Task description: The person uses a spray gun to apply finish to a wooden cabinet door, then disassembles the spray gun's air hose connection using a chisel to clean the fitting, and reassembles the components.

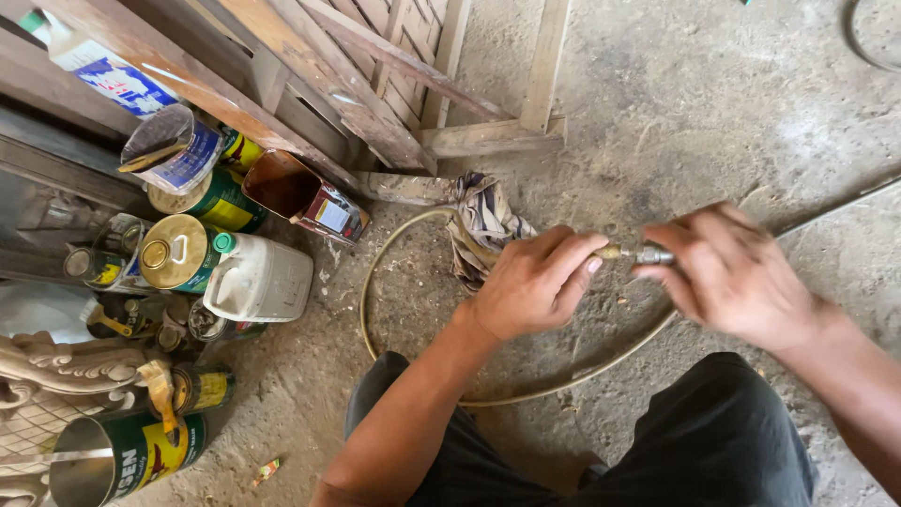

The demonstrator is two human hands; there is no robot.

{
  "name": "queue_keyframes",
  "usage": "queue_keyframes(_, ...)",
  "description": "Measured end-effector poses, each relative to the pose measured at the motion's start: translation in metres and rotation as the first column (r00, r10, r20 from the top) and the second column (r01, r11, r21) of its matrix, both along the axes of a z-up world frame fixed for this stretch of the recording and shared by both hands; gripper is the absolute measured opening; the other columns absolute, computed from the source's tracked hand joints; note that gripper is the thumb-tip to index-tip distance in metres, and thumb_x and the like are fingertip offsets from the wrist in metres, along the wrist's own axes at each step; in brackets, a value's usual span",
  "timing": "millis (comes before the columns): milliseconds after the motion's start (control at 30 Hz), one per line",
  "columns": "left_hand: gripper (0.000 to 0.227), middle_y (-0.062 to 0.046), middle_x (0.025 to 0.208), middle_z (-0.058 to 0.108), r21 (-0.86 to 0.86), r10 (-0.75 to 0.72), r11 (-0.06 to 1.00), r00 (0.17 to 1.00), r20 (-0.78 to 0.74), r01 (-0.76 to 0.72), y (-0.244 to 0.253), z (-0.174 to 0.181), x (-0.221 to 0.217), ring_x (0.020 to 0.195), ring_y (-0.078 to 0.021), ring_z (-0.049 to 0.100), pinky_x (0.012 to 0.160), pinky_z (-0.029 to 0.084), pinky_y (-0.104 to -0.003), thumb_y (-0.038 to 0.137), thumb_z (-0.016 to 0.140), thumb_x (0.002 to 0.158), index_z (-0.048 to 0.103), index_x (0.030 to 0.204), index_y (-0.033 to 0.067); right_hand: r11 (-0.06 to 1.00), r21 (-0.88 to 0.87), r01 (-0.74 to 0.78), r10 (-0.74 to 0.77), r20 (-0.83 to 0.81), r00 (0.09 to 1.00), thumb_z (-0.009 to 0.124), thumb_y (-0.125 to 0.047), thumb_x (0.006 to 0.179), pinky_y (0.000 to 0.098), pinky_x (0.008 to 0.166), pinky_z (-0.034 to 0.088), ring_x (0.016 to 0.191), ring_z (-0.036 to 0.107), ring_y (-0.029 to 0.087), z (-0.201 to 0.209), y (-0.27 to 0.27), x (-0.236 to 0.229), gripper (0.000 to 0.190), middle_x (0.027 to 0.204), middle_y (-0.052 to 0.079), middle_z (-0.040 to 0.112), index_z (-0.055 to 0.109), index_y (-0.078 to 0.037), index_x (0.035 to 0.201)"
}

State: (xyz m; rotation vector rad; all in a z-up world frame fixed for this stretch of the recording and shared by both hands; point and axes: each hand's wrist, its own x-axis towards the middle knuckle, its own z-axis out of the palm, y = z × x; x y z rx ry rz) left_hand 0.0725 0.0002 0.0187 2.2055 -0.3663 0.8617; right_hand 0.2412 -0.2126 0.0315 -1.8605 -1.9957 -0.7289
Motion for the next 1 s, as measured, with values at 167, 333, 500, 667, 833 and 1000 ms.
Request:
queue_keyframes(167, 0.013, -0.009, 0.087, 0.063, -0.211, -0.120, 0.974, 0.977, -0.176, 0.082, -0.008, 0.010, -0.006, 0.069, -0.0227, 0.064, 0.065, 0.052, -0.037, 0.013, 0.062, 0.107, 0.061, 0.116, 0.0033, 0.996, 0.076, -0.053, 0.023, 0.357, 0.934, 0.074, -0.032, 0.094, 0.0338, 0.062, 0.050, 0.075, 0.059, 0.020, 0.027, 0.000, -0.002, 0.036, 0.095, 0.013, 0.065, 0.068, -0.001, 0.110)
queue_keyframes(333, 0.011, -0.011, 0.088, 0.067, -0.394, -0.242, 0.910, 0.936, -0.256, 0.128, -0.027, 0.016, -0.012, 0.073, -0.0254, 0.068, 0.067, 0.053, -0.037, 0.008, 0.065, 0.102, 0.065, 0.112, 0.0043, 0.971, -0.101, -0.215, 0.235, 0.265, 0.935, 0.072, -0.035, 0.087, 0.0405, 0.065, 0.052, 0.070, 0.063, 0.026, 0.062, -0.010, -0.003, 0.036, 0.085, 0.011, 0.063, 0.068, 0.000, 0.094)
queue_keyframes(500, 0.019, -0.014, 0.095, 0.067, -0.360, -0.129, 0.929, 0.988, -0.087, 0.089, -0.036, 0.021, -0.026, 0.078, -0.0284, 0.068, 0.069, 0.055, -0.036, 0.001, 0.066, 0.099, 0.063, 0.118, 0.0029, 0.986, -0.095, -0.135, 0.136, 0.009, 0.991, 0.069, -0.034, 0.093, 0.0413, 0.057, 0.046, 0.062, 0.055, 0.024, 0.051, -0.007, -0.031, 0.035, 0.079, 0.010, 0.056, 0.064, 0.000, 0.091)
queue_keyframes(667, 0.026, -0.015, 0.093, 0.068, -0.311, -0.122, 0.945, 0.991, -0.050, 0.100, -0.028, 0.020, -0.032, 0.070, -0.0260, 0.066, 0.060, 0.051, -0.036, -0.003, 0.069, 0.096, 0.062, 0.121, 0.0008, 0.971, -0.234, 0.046, -0.155, -0.471, 0.869, 0.057, -0.024, 0.101, 0.0419, 0.051, 0.049, 0.054, 0.057, 0.025, 0.044, -0.002, -0.061, 0.029, 0.071, 0.013, 0.060, 0.062, 0.001, 0.088)
queue_keyframes(833, 0.026, -0.013, 0.092, 0.066, -0.113, -0.089, 0.991, 0.989, -0.115, 0.076, -0.019, 0.015, -0.032, 0.070, -0.0302, 0.065, 0.061, 0.052, -0.040, 0.002, 0.070, 0.092, 0.062, 0.117, 0.0032, 0.802, -0.581, 0.139, -0.590, -0.734, 0.336, 0.055, -0.024, 0.101, 0.0449, 0.048, 0.048, 0.049, 0.061, 0.027, 0.040, 0.007, -0.069, 0.029, 0.057, 0.016, 0.061, 0.069, -0.002, 0.089)
queue_keyframes(1000, 0.021, -0.017, 0.100, 0.065, -0.052, -0.025, 0.999, 0.971, -0.240, 0.013, -0.003, 0.024, -0.035, 0.080, -0.0367, 0.066, 0.069, 0.054, -0.046, 0.009, 0.068, 0.097, 0.060, 0.116, 0.0040, 0.822, -0.528, 0.213, -0.542, -0.614, 0.573, 0.059, -0.031, 0.099, 0.0447, 0.045, 0.048, 0.042, 0.061, 0.026, 0.049, 0.013, -0.056, 0.028, 0.056, 0.013, 0.063, 0.068, -0.006, 0.091)
